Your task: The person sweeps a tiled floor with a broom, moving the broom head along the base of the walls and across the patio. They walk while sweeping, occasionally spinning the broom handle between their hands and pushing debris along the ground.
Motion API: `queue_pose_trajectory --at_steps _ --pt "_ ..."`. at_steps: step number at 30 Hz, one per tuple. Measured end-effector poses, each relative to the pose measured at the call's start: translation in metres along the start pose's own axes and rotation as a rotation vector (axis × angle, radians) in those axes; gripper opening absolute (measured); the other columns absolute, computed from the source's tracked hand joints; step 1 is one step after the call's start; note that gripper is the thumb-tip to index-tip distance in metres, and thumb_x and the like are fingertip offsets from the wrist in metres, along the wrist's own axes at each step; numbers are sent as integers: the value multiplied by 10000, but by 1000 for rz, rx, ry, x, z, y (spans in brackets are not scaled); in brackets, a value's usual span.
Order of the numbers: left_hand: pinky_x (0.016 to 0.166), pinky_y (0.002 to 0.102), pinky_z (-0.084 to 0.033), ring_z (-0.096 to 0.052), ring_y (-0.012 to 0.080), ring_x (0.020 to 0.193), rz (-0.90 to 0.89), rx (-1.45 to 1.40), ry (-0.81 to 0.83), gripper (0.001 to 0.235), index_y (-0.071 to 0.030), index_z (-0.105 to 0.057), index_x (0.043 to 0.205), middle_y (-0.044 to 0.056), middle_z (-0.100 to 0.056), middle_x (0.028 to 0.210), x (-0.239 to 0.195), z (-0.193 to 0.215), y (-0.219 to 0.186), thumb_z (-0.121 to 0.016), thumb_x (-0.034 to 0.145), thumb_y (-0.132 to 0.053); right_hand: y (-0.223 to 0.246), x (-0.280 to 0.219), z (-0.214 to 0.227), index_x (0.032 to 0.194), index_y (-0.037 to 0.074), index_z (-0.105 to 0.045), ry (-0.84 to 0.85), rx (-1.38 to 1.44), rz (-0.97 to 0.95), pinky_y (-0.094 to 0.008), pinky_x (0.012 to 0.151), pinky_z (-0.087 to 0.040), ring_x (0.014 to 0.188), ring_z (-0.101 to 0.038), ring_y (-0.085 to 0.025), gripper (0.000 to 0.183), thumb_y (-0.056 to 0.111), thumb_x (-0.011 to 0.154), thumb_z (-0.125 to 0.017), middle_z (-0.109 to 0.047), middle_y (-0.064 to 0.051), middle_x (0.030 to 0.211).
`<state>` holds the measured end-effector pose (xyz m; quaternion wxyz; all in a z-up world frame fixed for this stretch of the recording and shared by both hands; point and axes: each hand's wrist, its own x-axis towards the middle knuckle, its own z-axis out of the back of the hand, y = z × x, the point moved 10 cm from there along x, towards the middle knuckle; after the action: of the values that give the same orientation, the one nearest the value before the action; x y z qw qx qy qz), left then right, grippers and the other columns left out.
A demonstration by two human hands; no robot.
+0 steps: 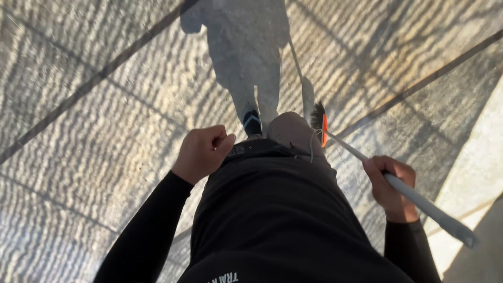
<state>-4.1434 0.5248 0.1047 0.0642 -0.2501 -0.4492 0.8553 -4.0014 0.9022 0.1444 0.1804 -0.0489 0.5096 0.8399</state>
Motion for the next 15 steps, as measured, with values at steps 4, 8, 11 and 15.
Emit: queue_pose_trajectory --at_steps 4,8,11,15 --pt "454 397 -309 -397 212 415 1 23 95 436 -54 -486 614 74 -413 468 45 -9 -7 -677 917 -303 18 67 20 795 34 -605 -115 64 74 -253 492 -286 587 -364 -19 209 72 988 -678 -470 52 661" --pt "474 401 -358 -444 202 427 31 70 184 445 -65 -496 608 60 -443 477 100 -5 -18 -679 913 -333 33 156 24 742 44 -564 -86 177 145 -241 498 -262 575 -334 -13 276 58 995 -673 -452 70 647" --pt "470 397 -354 -441 182 425 85 99 56 407 -76 -535 630 45 -456 477 146 36 -31 -672 916 -331 53 244 16 714 51 -545 -44 223 113 -241 498 -242 567 -313 -15 316 56 999 -680 -419 72 629" --pt "467 337 -321 -349 106 503 156 -100 -299 417 -24 -490 660 37 -378 516 185 108 -43 -690 951 -246 76 346 2 684 63 -540 108 191 185 -248 469 -244 531 -313 -18 331 68 985 -677 -407 72 586"
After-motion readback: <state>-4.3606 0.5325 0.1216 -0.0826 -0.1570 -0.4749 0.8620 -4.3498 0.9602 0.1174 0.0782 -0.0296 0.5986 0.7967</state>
